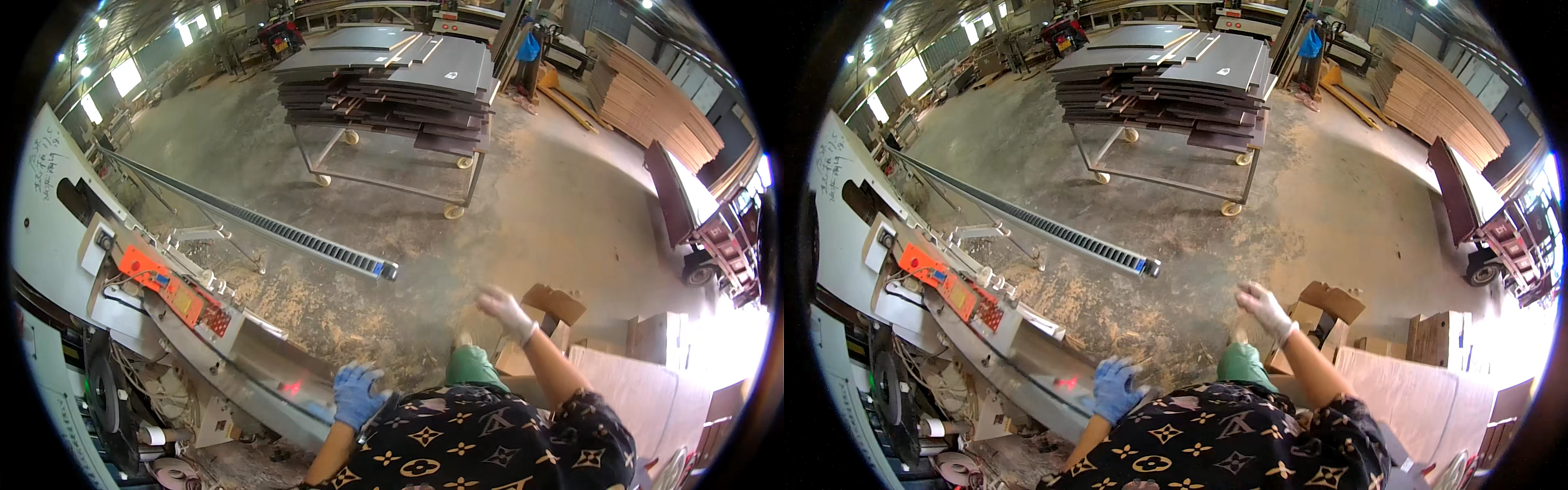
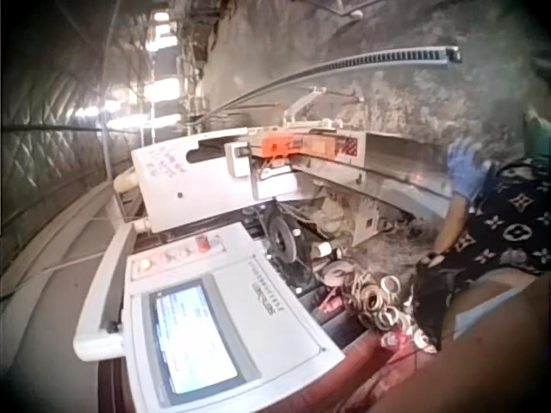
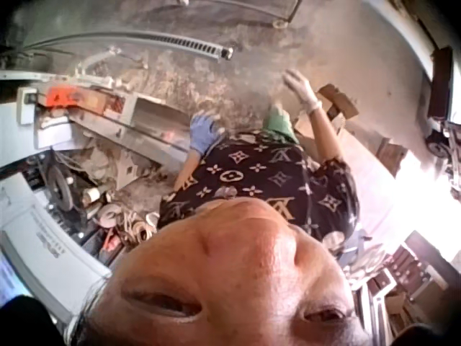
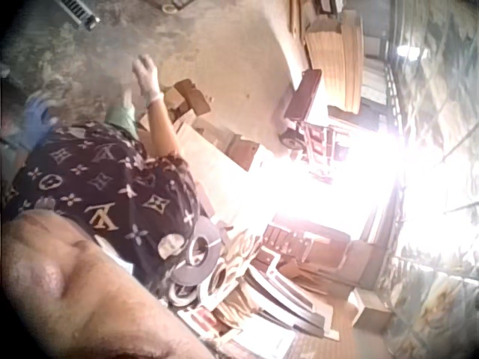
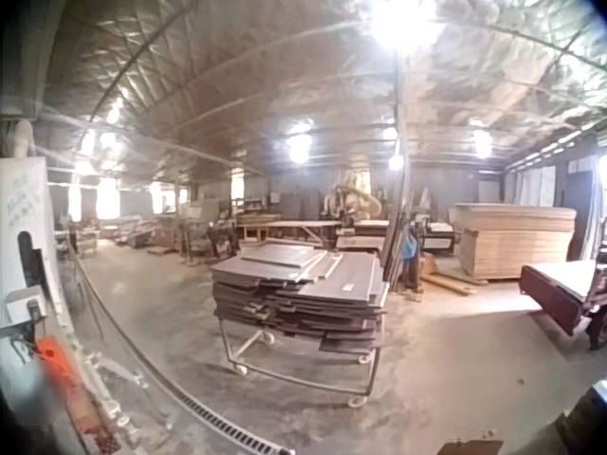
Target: The person unpacks a metal sheet from a cardboard box, places it on a circular machine, and uses shears to cut a circular piece. The person then repeatedly picks up large metal sheets from a stack, carries them to a machine, and places them on a stack.
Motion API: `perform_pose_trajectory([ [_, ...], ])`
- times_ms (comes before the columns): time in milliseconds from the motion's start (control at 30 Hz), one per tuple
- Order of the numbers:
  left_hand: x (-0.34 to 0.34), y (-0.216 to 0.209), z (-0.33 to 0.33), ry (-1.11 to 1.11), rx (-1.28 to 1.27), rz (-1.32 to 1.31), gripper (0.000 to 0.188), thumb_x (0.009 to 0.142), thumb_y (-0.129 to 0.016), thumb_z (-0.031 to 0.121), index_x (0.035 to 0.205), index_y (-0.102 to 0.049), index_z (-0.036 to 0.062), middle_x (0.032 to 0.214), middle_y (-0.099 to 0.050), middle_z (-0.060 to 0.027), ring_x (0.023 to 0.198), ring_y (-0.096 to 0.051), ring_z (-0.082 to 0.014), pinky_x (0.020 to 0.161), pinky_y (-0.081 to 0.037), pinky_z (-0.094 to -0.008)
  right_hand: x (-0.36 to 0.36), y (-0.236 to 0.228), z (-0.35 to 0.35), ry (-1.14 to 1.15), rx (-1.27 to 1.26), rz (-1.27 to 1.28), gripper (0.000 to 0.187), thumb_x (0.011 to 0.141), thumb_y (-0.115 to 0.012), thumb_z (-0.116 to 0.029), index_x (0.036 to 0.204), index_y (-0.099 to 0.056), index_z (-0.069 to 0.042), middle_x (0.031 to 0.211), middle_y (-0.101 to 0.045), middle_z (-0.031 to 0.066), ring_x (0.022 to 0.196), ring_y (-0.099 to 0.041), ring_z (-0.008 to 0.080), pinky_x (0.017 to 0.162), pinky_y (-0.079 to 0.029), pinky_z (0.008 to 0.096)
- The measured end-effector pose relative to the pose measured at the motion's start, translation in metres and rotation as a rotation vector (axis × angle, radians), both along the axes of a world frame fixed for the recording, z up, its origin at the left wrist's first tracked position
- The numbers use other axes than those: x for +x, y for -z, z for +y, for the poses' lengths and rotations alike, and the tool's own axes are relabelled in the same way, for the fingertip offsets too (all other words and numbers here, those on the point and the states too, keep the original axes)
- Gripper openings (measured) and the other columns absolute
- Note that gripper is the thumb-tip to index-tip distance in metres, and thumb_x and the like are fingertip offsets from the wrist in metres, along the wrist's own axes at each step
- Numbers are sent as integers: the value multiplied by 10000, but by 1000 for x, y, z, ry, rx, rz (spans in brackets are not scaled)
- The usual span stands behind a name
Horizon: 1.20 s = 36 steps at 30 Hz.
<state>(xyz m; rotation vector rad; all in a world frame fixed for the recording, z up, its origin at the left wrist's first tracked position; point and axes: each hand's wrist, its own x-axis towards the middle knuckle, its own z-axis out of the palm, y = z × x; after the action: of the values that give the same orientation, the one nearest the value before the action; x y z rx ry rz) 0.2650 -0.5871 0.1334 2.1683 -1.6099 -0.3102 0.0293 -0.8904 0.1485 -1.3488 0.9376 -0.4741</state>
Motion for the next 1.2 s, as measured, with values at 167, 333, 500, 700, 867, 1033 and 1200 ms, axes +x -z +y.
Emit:
perform_pose_trajectory([
  [167, 0, 3, -75, -396, -279, 513, 387, 752, -707, 305, 1051, -613, 78, 1095, -594, -114, 1050, -540, -275, 964, -385, -385, 40, 26, -281, -121, 382, -451, 374, 893, -537, -328, 1201, -504, -118, 1194, -537, 72, 1001, -504, 257, 872, -407, 419],
  [333, 1, 21, -214, -799, -494, 605, 309, 859, -632, 231, 1062, -569, 6, 1005, -599, -72, 902, -557, -165, 792, -474, -298, 160, -25, -504, 205, 392, -466, 707, 800, -670, -444, 1348, -375, -108, 1356, -401, 143, 1185, -424, 288, 982, -371, 400],
  [500, -8, 43, -336, -883, -743, 1005, 269, 891, -583, 195, 1085, -596, 8, 949, -582, -45, 836, -520, -140, 775, -432, -274, 253, -2, -672, 318, 495, -502, 494, 823, -638, -446, 1184, -498, -140, 1126, -579, 74, 830, -568, 255, 818, -435, 391],
  [700, -21, -3, -382, -960, -579, 795, 222, 901, -557, 162, 1048, -612, 6, 894, -581, -9, 815, -506, -106, 752, -424, -257, 286, 19, -755, 209, 410, -619, 416, 951, -401, -336, 1280, -453, -86, 1259, -508, 129, 1162, -474, 313, 976, -399, 435],
  [867, -7, -14, -429, -838, -586, 801, 293, 868, -577, 92, 1153, -551, 31, 996, -587, -46, 928, -539, -129, 818, -455, -267, 213, 36, -741, 200, 473, -659, 294, 869, -597, -292, 1078, -556, -90, 1008, -597, 73, 869, -573, 219, 856, -477, 336],
  [1033, -3, -25, -536, -670, -765, 1593, 541, 900, -559, 316, 1328, -356, 54, 1252, -483, -132, 1061, -543, -231, 920, -470, -370, 116, -22, -578, -117, 599, -430, 240, 822, -642, -280, 961, -575, -97, 802, -605, 31, 765, -567, 177, 627, -472, 327],
  [1200, 5, -41, -656, -630, -744, 1851, 567, 818, -667, 292, 1283, -416, 84, 1187, -515, -118, 1084, -510, -231, 936, -449, -407, 85, -42, -542, -229, 692, -400, 390, 813, -642, -299, 1119, -525, -87, 1050, -608, 66, 849, -621, 231, 646, -520, 356],
])
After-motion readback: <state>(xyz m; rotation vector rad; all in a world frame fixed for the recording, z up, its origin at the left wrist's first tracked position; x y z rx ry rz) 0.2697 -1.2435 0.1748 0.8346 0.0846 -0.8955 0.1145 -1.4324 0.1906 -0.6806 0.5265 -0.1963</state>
